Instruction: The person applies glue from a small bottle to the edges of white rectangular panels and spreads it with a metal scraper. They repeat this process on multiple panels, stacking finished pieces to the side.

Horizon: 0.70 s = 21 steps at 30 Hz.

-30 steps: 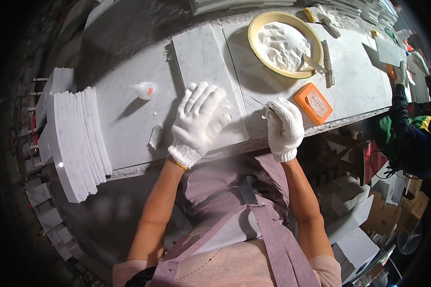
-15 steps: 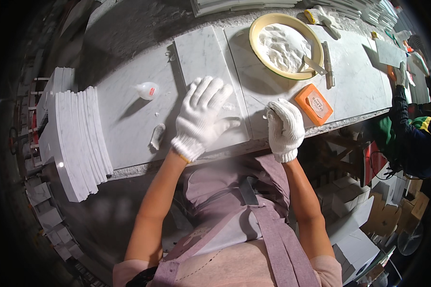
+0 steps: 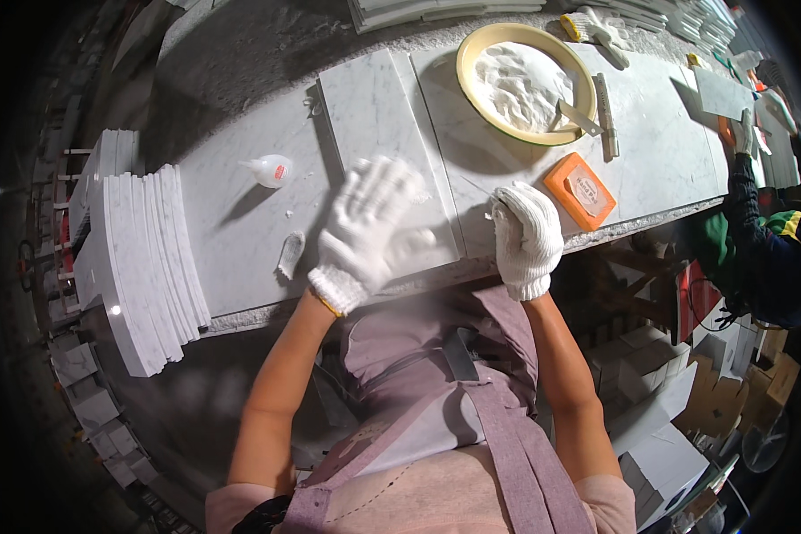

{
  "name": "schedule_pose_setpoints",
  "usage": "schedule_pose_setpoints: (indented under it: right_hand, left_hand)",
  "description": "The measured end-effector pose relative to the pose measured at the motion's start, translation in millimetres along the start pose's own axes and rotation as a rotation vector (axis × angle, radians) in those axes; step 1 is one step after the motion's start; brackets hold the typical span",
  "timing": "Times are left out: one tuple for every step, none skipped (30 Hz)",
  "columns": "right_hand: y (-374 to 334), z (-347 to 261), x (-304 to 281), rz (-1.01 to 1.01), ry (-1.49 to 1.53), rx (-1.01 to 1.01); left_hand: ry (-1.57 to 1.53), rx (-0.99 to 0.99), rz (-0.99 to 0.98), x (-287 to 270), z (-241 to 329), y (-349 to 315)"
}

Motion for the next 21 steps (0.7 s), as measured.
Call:
schedule_pose_setpoints:
  right_hand:
    - [0,0,0,-0.001,0.001,0.001]
    - [0,-1,0,0.001,0.010,-0.001]
    - [1,-1,0,0.000,0.000,0.000]
    - [1,-2,0,0.000,-0.003,0.000]
    - [1,-2,0,0.000,-0.005,0.001]
    - [2,-3,0,0.002,-0.007,-0.001]
    - [2,-3,0,0.003,-0.009,-0.001]
    - [2,-3,-1,0.004,-0.013,-0.001]
    - [3,-4,-1,0.019,-0.006,-0.003]
    - [4,-4,0,0.034,0.001,-0.005]
    - [5,-5,0,0.033,0.000,0.006]
    - [5,-6,0,0.045,0.018,0.002]
    - [6,-7,1,0.042,0.030,0.006]
    - [7,-8,1,0.058,0.053,0.007]
    - [9,-8,0,0.063,0.162,0.079]
    - [9,-9,-2,0.083,0.284,0.151]
    - [10,-10,-3,0.097,0.419,0.222]
    - [10,-10,-7,0.089,0.487,0.320]
    - [9,-10,-10,0.096,0.659,0.469]
    - [8,-10,-18,0.034,0.633,0.548]
    - [7,-10,-27,-0.030,0.614,0.648]
  left_hand:
    - [-0.053,-0.110,0.036,-1,-4,0]
    - [-0.003,-0.153,-0.009,-1,-5,-2]
    - [0.091,-0.053,-0.049,-1,-6,-2]
    - [0.139,-0.001,-0.078,0,-4,-4]
    - [0.182,0.058,-0.106,2,-1,-7]
    - [0.249,0.174,-0.161,4,3,-9]
    - [0.164,0.067,-0.148,5,4,-12]
    - [0.100,0.035,-0.126,6,4,-12]
    - [0.042,0.063,-0.036,6,5,-14]
    - [-0.041,-0.113,0.012,8,2,-13]
    - [0.041,-0.081,-0.012,8,-1,-10]
    - [0.110,-0.074,-0.012,9,0,-10]
    - [0.164,-0.125,-0.020,8,-4,-6]
    - [0.223,0.003,-0.048,9,-1,-6]
    - [0.168,0.044,-0.075,9,1,-6]
    - [0.146,0.107,-0.097,8,1,-4]
    - [0.144,0.203,-0.086,8,5,-6]
    - [0.303,0.176,-0.045,9,3,-3]
    - [0.208,0.006,-0.080,10,0,-2]
    - [0.207,-0.038,-0.080,12,0,-3]
    - [0.139,-0.121,-0.030,14,-7,1]
Point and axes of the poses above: each hand's wrist, its own y-axis towards the middle knuckle, its own x-axis out of the palm, z = x × y, the point moved 1 cm from there along y, towards the middle knuckle, and after that the axes turned 1 degree about -y, right-handed, at the moved point
